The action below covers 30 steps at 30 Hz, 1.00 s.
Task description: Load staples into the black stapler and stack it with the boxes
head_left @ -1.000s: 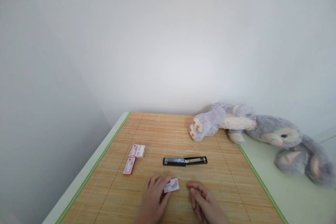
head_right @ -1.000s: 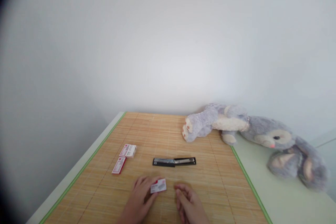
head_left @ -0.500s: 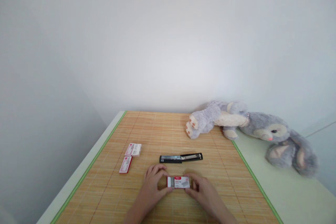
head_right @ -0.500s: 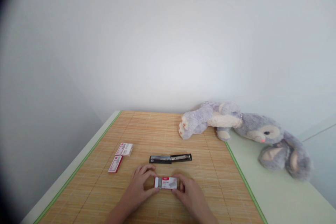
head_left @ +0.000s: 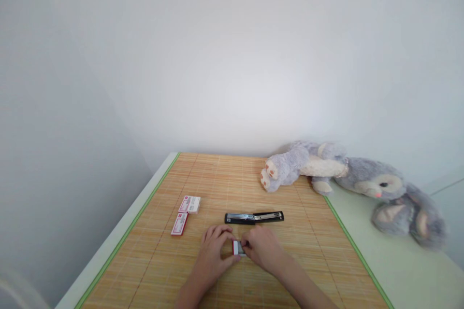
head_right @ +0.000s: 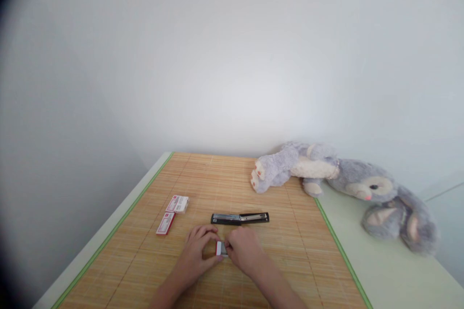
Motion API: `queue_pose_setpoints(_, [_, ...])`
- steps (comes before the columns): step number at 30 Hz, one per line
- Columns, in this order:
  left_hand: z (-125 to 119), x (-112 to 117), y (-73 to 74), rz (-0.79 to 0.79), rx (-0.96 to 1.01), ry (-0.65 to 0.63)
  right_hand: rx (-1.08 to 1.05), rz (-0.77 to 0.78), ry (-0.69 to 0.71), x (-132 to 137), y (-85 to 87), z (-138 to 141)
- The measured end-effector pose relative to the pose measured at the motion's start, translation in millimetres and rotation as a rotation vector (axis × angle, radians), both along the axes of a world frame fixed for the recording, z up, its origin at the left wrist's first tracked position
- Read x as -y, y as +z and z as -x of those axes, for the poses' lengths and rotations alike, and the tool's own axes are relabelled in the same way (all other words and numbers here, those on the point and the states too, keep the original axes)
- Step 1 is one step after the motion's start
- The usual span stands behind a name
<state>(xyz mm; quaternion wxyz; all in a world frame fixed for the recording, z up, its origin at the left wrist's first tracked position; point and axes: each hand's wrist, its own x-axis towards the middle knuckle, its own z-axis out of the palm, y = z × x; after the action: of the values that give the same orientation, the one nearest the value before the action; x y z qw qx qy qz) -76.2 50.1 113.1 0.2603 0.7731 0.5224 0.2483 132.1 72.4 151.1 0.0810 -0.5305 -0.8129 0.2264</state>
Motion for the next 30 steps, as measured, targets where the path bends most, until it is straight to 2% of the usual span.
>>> queue_pose_setpoints(4, [0, 1, -0.2, -0.012, 0.016, 0.012, -0.033, -0.012, 0.019, -4, 1.5, -10])
queue_pose_setpoints(7, [0, 2, 0.5, -0.01, 0.025, 0.021, -0.191, 0.047, -0.043, -2, 1.7, -32])
queue_pose_setpoints(11, [0, 1, 1.7, 0.003, 0.013, 0.027, -0.43, 0.123, -0.141, 6, -12.1, -58])
queue_pose_setpoints(14, [-1, -1, 3.0, 0.024, -0.017, 0.015, -0.527, 0.136, -0.19, 13, -25.1, -71])
queue_pose_setpoints(19, [2, 0, 5.7, 0.059, -0.005, -0.014, -0.503, 0.09, -0.237, 22, -35.4, -89])
queue_pose_setpoints(22, [3, 2, 5.9, 0.075, 0.017, -0.027, -0.485, 0.137, -0.237, 28, -35.2, -95])
queue_pose_setpoints(25, [-3, 2, 6.8, 0.091, 0.024, -0.047, -0.419, 0.142, -0.189, 33, -29.0, -90])
queue_pose_setpoints(30, [-28, 2, 10.2, 0.103, 0.042, -0.092, -0.336, 0.12, -0.137, 32, -13.7, -68])
